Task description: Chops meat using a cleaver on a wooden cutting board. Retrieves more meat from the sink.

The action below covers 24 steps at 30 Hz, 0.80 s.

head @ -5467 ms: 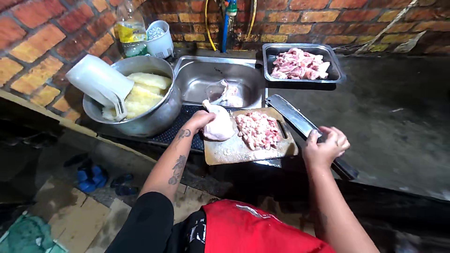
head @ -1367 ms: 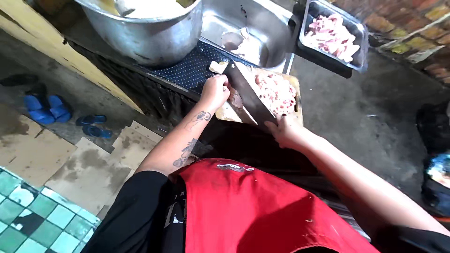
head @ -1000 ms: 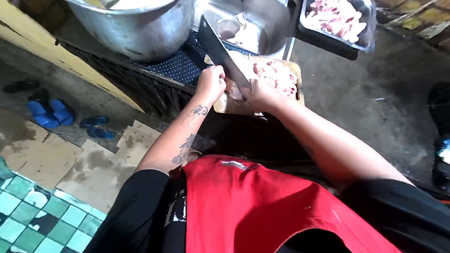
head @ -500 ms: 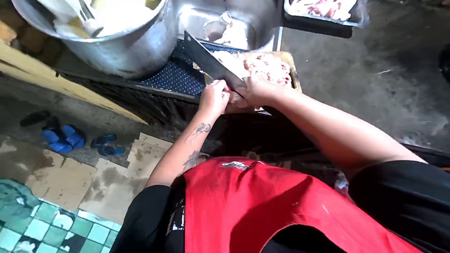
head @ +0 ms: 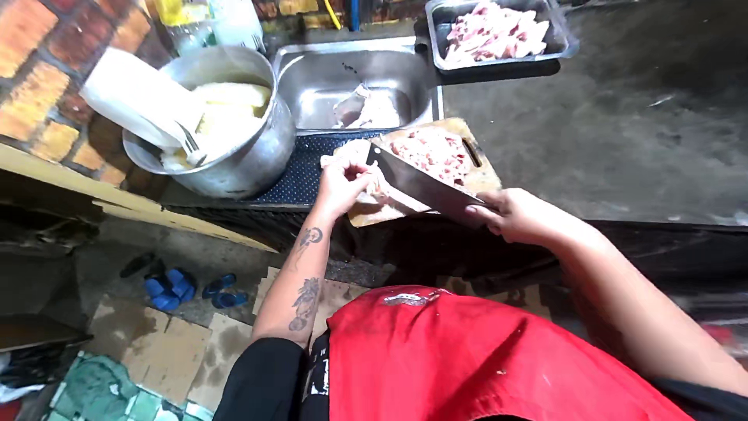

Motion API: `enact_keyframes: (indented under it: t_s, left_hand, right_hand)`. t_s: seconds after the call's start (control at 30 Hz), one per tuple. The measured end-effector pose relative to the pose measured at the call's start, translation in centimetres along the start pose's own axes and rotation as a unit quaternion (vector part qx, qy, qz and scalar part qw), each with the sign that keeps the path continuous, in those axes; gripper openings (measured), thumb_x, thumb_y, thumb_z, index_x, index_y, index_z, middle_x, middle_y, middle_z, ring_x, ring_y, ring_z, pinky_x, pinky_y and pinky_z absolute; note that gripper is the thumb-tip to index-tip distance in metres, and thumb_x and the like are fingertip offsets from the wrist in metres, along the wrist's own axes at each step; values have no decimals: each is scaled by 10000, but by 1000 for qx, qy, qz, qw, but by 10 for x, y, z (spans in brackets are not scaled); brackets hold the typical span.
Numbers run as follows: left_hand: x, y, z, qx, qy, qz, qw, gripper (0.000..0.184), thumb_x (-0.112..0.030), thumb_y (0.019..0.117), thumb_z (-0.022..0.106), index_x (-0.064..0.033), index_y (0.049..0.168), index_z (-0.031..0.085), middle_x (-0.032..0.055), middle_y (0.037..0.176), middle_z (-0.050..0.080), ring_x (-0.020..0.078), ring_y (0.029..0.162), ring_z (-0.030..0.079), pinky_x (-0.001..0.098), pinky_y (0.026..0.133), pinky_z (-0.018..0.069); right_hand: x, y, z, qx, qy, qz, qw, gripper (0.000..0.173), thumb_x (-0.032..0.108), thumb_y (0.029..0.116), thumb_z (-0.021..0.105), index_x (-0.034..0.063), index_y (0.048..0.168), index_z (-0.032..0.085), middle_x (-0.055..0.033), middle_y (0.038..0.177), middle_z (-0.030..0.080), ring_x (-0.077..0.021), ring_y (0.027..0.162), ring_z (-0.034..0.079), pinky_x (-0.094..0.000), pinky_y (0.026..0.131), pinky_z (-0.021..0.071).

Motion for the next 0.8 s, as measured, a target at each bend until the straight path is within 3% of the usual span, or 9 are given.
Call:
enact_keyframes:
  t_s: [0.07,0.17,0.23,0.37,0.47,0.57,0.67,0.73,0.8]
  left_hand:
    - [15,5,8,5,91,-26,995,128,-43,907,715,39,1003,701,139,969,703,188,852,676,373,803,571]
    - [35,3,12,57,204,-108,971,261,-64,919,706,39,1156,672,197,1141,697,293,1043,688,477,945,553]
    - [37,2,9,47,212,-135,967,320,-75,920,687,17,1223,640,194,1184,677,292,1039,682,478,923,556]
    - [12,16,4,-30,334,-35,941,307,-87,913,643,-14,1207,691,175,1233,684,337,1185,639,532,1017,508]
    - [2,46,21,107,448,60,885,476,-53,866,704,-103,1337,662,118,1396,633,397,1419,460,649,1082,423]
    - [6,70,37,262,497,30,826,922,18,691,853,-217,1520,524,54,1592,477,433,1553,231,825,1118,207]
    - [5,85,43,305,527,14,793,1014,0,603,925,-225,1508,527,130,1552,485,453,1474,352,791,1066,324]
    - [2,93,45,308,553,19,774,979,-40,562,945,-207,1452,572,202,1493,491,481,1440,368,742,1018,405]
    - [1,98,43,307,558,18,771,895,-82,557,951,-151,1377,600,206,1440,538,471,1427,392,721,1007,425]
  right_hand:
    - [-9,-13,-4,-28,42,24,998,294,285,1089,535,27,1046,669,-110,688,605,-222,567,603,-456,588,543]
    - [-26,-29,-6,-83,84,63,991,312,281,1101,508,14,1022,651,-117,681,601,-235,568,605,-465,593,542]
    - [-41,-38,-4,-104,117,83,984,323,280,1109,491,7,1016,635,-109,669,592,-219,557,604,-439,581,550]
    - [-59,-54,5,-119,175,124,969,333,274,1118,465,-4,1003,607,-83,647,558,-169,535,580,-368,566,534]
    - [-64,-63,9,-122,184,141,965,344,284,1122,452,-6,1021,608,-74,655,556,-149,542,577,-345,572,531]
    - [-67,-69,11,-123,193,142,963,341,276,1124,445,-14,1085,620,-81,689,560,-151,556,566,-351,582,522]
    - [-71,-75,13,-136,209,137,959,330,273,1119,459,-9,1068,623,-66,672,546,-135,537,551,-335,560,510]
    - [-75,-79,15,-138,219,138,956,325,275,1116,465,3,1052,629,-56,662,549,-126,530,556,-325,550,512]
    - [-79,-83,16,-142,223,142,954,327,281,1116,465,12,1016,622,-47,654,540,-117,527,554,-315,546,509]
Point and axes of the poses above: each hand's wrist, its own y-axis towards the middle knuckle, its own z-axis out of the palm, x = y × z, the point moved 5 cm from there along y, towards the middle knuckle
